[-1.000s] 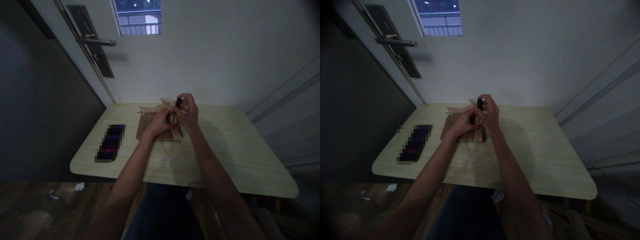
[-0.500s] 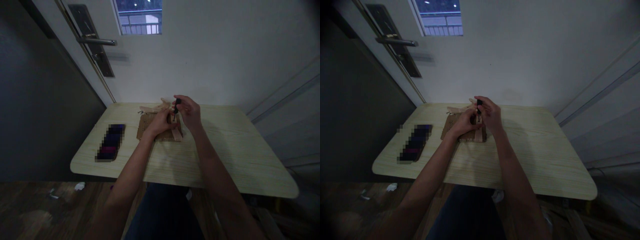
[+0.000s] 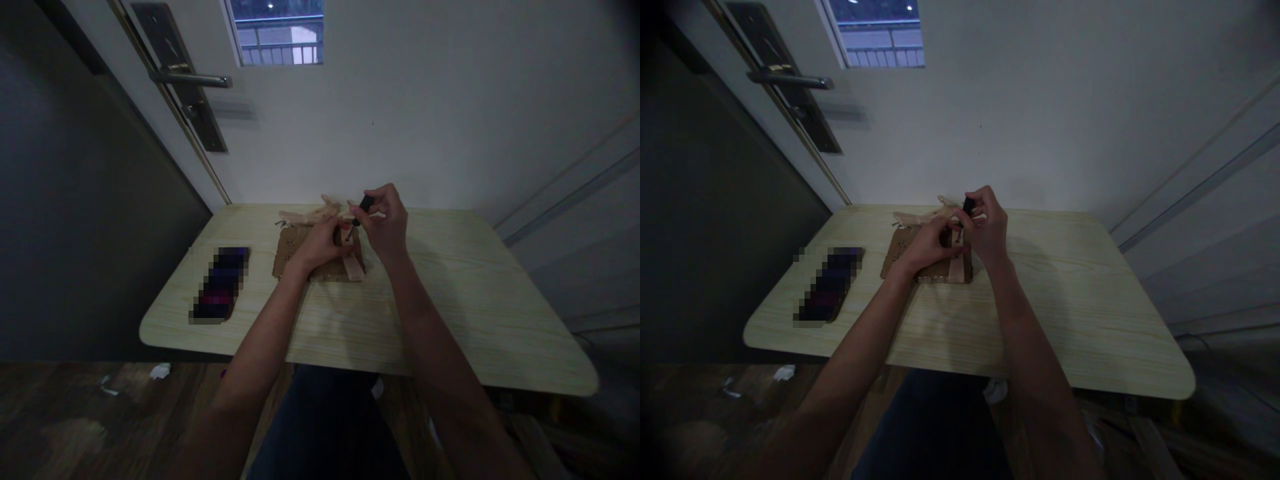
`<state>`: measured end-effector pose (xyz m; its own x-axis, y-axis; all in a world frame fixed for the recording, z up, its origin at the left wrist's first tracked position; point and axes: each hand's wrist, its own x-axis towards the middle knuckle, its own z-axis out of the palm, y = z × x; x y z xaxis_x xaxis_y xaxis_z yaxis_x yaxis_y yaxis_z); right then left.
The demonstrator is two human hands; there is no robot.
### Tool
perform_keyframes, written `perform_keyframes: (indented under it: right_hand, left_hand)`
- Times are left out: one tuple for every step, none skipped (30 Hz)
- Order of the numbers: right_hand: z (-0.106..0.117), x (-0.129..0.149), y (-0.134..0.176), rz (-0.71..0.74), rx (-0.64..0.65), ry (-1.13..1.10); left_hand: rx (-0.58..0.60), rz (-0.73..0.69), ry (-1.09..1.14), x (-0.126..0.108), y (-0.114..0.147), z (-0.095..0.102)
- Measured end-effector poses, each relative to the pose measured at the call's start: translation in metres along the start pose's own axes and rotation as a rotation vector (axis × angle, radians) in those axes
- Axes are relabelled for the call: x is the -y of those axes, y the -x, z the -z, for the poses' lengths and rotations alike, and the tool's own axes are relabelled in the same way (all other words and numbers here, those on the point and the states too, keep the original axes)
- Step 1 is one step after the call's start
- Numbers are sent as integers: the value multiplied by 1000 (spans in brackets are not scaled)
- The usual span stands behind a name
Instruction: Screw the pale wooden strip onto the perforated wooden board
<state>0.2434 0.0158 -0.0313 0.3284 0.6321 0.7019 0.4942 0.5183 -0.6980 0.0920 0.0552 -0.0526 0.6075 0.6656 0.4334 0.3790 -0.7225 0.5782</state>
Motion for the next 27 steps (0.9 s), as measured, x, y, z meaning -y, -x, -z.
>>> perform_keyframes:
  right_hand:
    - [0,-1,0,2,3,-2]
    - [0,-2,1,2,17,-12]
    - [-1,-2,2,4,42,-25]
    - [-1,-2,3,7,76,-37]
    - [-2,0,4,17,121,-47]
    - [-2,1,5,30,161,-43]
    - [-2,3,6,43,192,-30]
    - [-2,5,6,51,212,-17]
    - [-2,7,7,59,213,-6]
    - [-1,9,7,67,213,0]
    - [0,10,6,74,208,-1]
    - [1,10,6,78,203,-9]
    - [1,9,5,78,202,-25]
    - [2,8,5,72,203,-50]
    - [2,7,4,62,206,-79]
    - [2,5,4,52,211,-109]
    - [2,4,4,44,215,-135]
    - [1,3,3,37,216,-156]
    - [1,2,3,31,214,-169]
    - [0,3,3,24,210,-178]
    - [0,3,3,13,203,-183]
    - [-1,4,2,0,194,-187]
    - [-2,5,2,-14,182,-191]
    - [-2,7,2,-27,166,-191]
    - [-2,8,1,-38,149,-187]
    - [-2,9,1,-47,131,-178]
    - [-2,9,0,-55,117,-166]
  left_hand:
    - [1,0,-2,0,0,0]
    - [4,1,-2,-1,0,0]
    - [7,6,1,-1,0,1]
    - [10,13,5,-2,0,1]
    - [13,21,10,-2,0,1]
    - [16,29,14,-3,0,1]
    - [15,36,17,-3,0,1]
    - [14,40,18,-3,0,1]
    - [10,41,18,-3,0,1]
    - [7,37,19,-3,0,1]
    - [4,32,19,-3,0,1]
    - [3,28,20,-3,1,0]
    - [3,25,20,-3,1,0]
    - [4,24,20,-3,1,0]
    - [3,23,19,-3,1,0]
    - [1,23,19,-3,1,0]
    - [0,22,20,-3,1,0]
    - [-2,21,20,-3,1,0]
    - [-2,20,19,-3,1,0]
    - [-1,21,15,-3,1,0]
    - [2,23,11,-3,0,0]
    - [6,23,8,-3,0,0]
    - [8,23,6,-3,0,0]
    - [9,23,5,-3,0,0]
    - [9,23,6,-3,0,0]
    - [7,21,7,-4,0,1]
    - [6,20,7,-3,0,1]
